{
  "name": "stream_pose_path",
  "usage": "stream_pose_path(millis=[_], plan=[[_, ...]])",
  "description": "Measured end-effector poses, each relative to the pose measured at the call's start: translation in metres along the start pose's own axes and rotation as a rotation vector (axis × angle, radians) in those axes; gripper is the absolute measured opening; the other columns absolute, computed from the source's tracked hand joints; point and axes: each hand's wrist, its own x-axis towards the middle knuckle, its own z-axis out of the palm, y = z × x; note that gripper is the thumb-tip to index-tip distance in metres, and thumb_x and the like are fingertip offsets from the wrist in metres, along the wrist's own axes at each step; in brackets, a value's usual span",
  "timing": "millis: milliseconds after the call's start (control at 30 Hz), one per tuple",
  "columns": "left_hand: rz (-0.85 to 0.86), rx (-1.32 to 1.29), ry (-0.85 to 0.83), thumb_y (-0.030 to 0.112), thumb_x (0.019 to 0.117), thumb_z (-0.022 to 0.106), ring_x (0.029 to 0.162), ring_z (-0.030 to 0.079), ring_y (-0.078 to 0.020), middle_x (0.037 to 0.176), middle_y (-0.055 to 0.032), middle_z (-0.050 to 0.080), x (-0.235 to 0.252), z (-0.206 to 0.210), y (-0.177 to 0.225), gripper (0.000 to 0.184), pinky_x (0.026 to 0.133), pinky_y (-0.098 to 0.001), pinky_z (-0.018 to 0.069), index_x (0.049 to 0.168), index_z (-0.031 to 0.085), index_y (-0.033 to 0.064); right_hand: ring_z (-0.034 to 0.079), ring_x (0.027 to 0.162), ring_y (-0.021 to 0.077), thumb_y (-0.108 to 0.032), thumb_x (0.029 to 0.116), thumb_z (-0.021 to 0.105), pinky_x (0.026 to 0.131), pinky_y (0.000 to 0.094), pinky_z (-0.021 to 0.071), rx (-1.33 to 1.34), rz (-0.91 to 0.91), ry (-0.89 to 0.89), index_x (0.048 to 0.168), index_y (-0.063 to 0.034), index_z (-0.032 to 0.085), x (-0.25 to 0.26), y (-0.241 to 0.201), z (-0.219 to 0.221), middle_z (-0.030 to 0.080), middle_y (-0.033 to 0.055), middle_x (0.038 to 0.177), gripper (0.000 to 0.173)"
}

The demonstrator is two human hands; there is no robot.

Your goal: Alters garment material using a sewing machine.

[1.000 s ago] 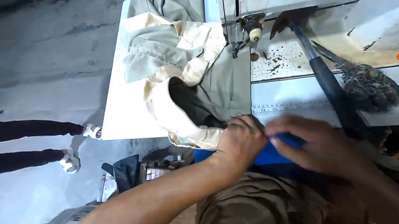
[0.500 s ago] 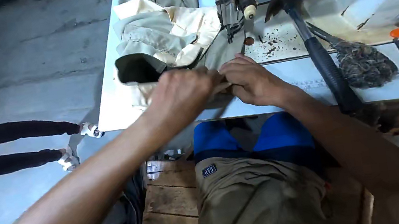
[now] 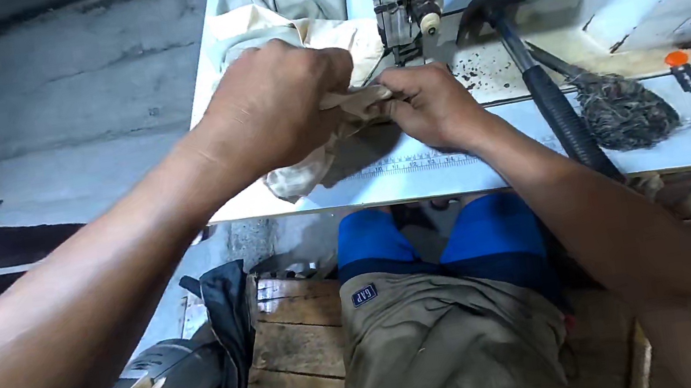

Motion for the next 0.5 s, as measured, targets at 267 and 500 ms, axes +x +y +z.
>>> stream_pose_path(millis=[267, 500], plan=[[0.088, -0.161, 0.088, 0.033, 0.0867, 0.077, 0.083, 0.066, -0.0356, 0.102, -0.0183, 0.065, 0.015, 0.035, -0.01, 0.061, 0.072, -0.0555, 0.0543, 0.137, 0.055, 0.0055, 0.069, 0.082, 0.0031, -0.014, 0.0966, 0.066, 0.078, 0.0264, 0.0566, 0.069, 0.13, 0.06, 0.105, -0.0084, 0.075, -0.005, -0.001, -0.002, 0.075, 0.0006, 0.091, 0.014], [0.072, -0.062, 0.22, 0.005, 0.0843, 0.072, 0.094, 0.066, -0.0397, 0.095, -0.0141, 0.073, 0.008, 0.044, -0.015, 0.03, 0.082, -0.0547, 0.0502, 0.114, 0.07, 0.0066, 0.067, 0.083, 0.0014, -0.013, 0.0965, 0.066, 0.079, 0.0252, 0.0548, 0.075, 0.135, 0.016, 0.108, -0.0096, 0.074, -0.001, -0.001, -0.005, 0.074, -0.0009, 0.093, 0.015]])
